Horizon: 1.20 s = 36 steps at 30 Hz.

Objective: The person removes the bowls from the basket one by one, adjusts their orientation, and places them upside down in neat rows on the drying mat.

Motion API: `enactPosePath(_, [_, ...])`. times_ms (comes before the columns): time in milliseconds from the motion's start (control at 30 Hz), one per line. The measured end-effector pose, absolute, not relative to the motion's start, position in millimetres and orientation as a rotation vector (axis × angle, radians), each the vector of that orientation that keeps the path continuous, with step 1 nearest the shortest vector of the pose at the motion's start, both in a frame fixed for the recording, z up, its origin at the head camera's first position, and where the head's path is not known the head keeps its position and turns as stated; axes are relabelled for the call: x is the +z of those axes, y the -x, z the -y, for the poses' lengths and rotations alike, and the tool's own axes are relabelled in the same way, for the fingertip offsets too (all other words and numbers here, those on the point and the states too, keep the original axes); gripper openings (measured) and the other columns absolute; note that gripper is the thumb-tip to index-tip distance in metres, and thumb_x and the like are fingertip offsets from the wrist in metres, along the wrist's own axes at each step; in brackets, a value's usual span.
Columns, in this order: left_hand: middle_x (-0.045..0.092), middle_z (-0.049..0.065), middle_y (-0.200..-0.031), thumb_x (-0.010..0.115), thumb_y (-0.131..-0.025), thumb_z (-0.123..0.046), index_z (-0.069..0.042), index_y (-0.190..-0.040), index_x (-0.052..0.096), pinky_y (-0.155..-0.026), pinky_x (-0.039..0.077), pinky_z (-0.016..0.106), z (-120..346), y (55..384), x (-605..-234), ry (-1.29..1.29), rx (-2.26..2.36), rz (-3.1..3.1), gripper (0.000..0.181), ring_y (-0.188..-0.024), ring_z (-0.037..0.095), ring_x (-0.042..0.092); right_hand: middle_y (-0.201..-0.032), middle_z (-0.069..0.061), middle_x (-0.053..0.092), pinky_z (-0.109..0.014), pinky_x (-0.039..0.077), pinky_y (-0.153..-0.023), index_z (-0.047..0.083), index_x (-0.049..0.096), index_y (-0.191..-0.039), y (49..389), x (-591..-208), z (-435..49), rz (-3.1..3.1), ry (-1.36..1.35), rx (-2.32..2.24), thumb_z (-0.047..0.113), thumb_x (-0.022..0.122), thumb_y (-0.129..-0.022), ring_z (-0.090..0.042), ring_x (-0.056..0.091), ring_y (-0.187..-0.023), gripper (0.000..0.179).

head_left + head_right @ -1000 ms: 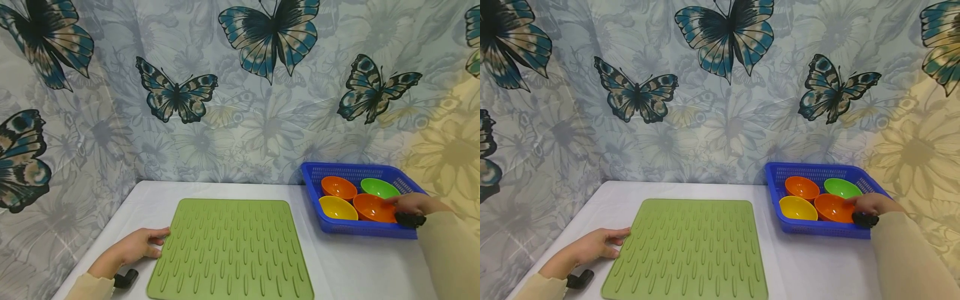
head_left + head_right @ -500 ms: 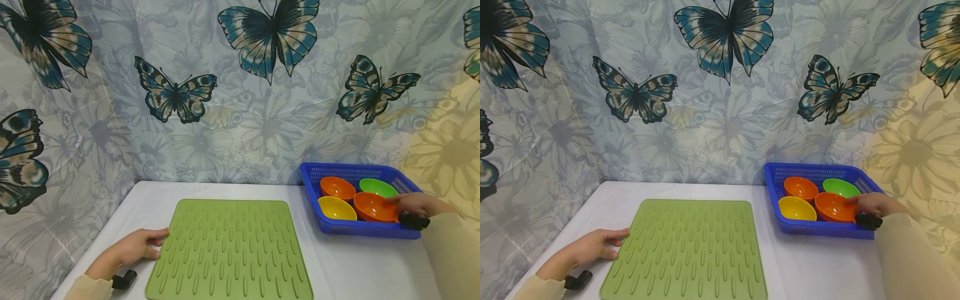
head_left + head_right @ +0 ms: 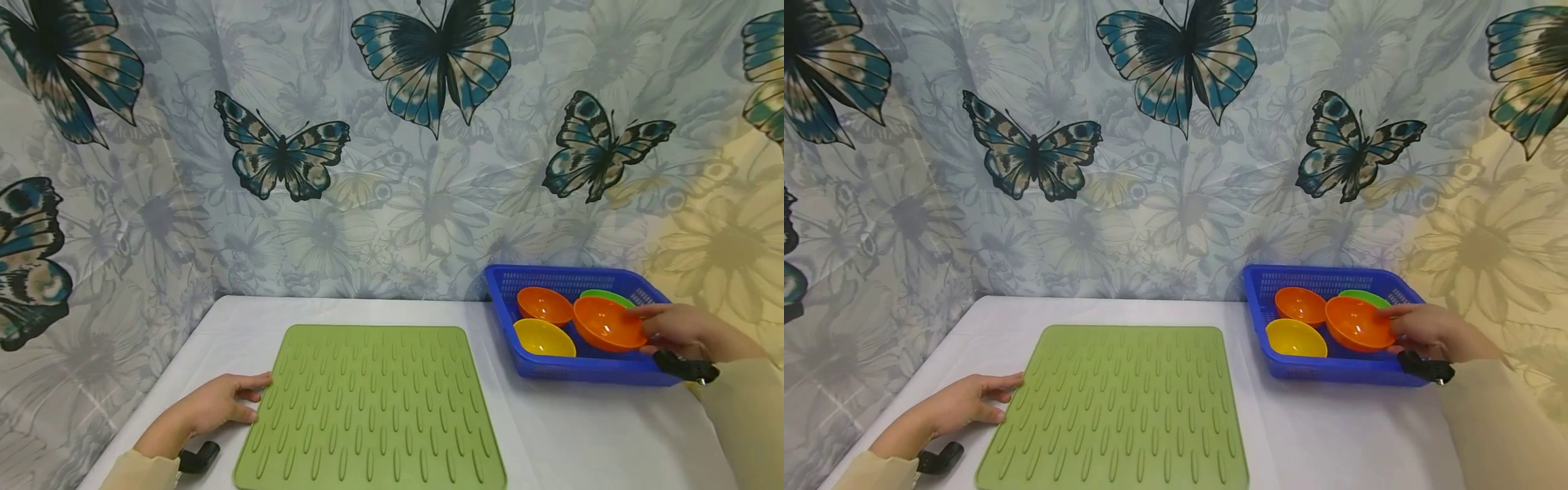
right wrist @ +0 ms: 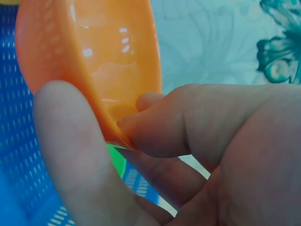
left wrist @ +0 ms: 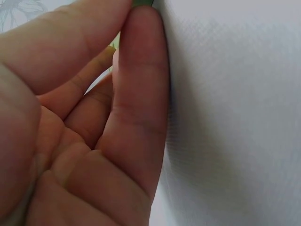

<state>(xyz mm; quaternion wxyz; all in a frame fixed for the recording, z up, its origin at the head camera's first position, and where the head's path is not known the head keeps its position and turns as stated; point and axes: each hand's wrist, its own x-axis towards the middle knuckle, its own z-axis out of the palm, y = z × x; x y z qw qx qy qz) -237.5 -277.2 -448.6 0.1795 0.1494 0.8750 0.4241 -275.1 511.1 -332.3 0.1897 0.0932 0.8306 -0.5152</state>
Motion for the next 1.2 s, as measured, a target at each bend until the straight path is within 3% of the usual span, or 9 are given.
enactPosePath(200, [0.053, 0.02, -0.14, 0.085, -0.075, -0.017, 0.003, -0.143, 0.051, -0.082, 0.048, 0.027, 277, 236, -449, -0.387, 1.195, -2.464, 0.078, -0.11, 0.027, 0.057, -0.107, -0.017, 0.057, -0.037, 0.059, -0.077, -0.018, 0.018, -0.148, 268, -329, -494, -2.41, -0.205, -1.401, -0.005, 0.05, -0.096, -0.031, 0.065, -0.082, 0.062])
enactPosePath(567, [0.051, 0.022, -0.142, 0.085, -0.076, -0.015, 0.005, -0.143, 0.049, -0.082, 0.048, 0.028, 274, 236, -446, -0.376, 1.21, -2.46, 0.079, -0.112, 0.029, 0.056, -0.107, -0.012, 0.064, -0.041, 0.057, -0.082, -0.017, 0.018, -0.15, 262, -316, -450, -2.429, -0.109, -1.482, 0.002, 0.052, -0.1, -0.029, 0.068, -0.091, 0.064])
enactPosePath(833, [0.05, 0.022, -0.143, 0.085, -0.075, -0.014, 0.005, -0.143, 0.049, -0.081, 0.049, 0.029, 274, 235, -444, -0.359, 1.208, -2.463, 0.079, -0.112, 0.029, 0.056, -0.137, -0.031, 0.042, -0.044, 0.057, -0.084, -0.014, 0.027, -0.15, 250, -306, -396, -2.47, 0.009, -1.498, 0.001, 0.052, -0.097, -0.03, 0.064, -0.095, 0.061])
enactPosePath(1200, [0.05, 0.022, -0.143, 0.085, -0.076, -0.014, 0.004, -0.144, 0.048, -0.082, 0.049, 0.029, 274, 234, -444, -0.365, 1.211, -2.452, 0.079, -0.113, 0.03, 0.056, -0.146, -0.034, 0.035, -0.043, 0.058, -0.08, -0.011, 0.045, -0.143, 241, -307, -331, -2.456, 0.075, -1.566, -0.002, 0.059, -0.092, -0.031, 0.068, -0.093, 0.054])
